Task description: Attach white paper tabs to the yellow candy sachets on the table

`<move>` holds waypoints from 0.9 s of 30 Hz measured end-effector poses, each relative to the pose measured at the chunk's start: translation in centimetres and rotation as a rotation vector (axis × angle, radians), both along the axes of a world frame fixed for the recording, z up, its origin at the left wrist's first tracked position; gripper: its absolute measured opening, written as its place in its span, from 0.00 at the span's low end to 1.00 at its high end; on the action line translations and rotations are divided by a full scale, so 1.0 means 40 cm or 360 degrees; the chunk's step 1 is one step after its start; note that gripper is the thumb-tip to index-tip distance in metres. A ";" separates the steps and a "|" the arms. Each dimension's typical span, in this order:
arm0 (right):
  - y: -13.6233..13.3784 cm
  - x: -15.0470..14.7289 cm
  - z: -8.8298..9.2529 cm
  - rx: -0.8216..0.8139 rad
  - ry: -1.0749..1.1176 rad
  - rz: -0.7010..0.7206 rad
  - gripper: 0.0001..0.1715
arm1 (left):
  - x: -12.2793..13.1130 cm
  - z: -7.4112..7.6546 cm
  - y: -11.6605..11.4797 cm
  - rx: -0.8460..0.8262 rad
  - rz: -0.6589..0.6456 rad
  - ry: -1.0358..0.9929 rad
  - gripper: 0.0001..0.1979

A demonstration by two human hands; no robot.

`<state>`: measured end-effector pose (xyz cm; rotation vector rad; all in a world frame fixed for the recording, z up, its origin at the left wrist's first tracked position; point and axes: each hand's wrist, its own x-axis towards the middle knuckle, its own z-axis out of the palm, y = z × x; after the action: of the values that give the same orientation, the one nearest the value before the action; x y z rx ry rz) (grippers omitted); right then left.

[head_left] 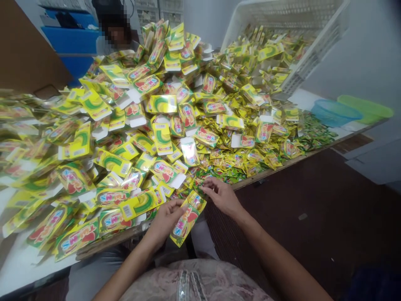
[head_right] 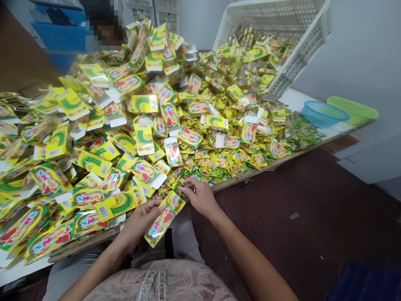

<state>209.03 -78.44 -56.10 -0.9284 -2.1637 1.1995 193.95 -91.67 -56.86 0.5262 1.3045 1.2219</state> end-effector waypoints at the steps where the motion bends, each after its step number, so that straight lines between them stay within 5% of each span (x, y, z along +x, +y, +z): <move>1: 0.018 -0.010 -0.010 0.0166 -0.0073 0.0009 0.11 | -0.002 0.004 0.001 -0.0026 0.0045 -0.0062 0.23; 4: 0.067 -0.037 -0.042 0.0481 -0.0315 0.0257 0.24 | -0.006 0.012 0.001 -0.0051 0.0158 -0.0154 0.24; 6: 0.086 -0.045 -0.061 0.0515 -0.0377 0.0307 0.25 | -0.008 0.011 -0.001 -0.0058 0.0196 -0.0173 0.25; 12: 0.101 -0.011 -0.082 0.0549 -0.0073 -0.0196 0.14 | -0.012 0.001 -0.001 -0.0077 0.0214 -0.0184 0.27; 19: 0.077 0.023 -0.063 -0.0200 0.0472 -0.0715 0.18 | 0.002 -0.006 0.024 -0.0020 0.0157 0.0010 0.28; 22: 0.027 0.004 -0.036 -0.0371 0.0675 -0.0691 0.18 | 0.001 -0.010 0.027 -0.0024 0.0170 0.0064 0.29; 27: -0.053 -0.009 0.004 0.0068 0.0410 -0.0343 0.08 | -0.005 -0.010 0.023 0.0017 0.0229 0.0056 0.30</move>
<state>208.67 -80.57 -55.96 -0.9083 -1.8299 1.0978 193.77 -90.77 -57.27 0.4700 1.3852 1.3438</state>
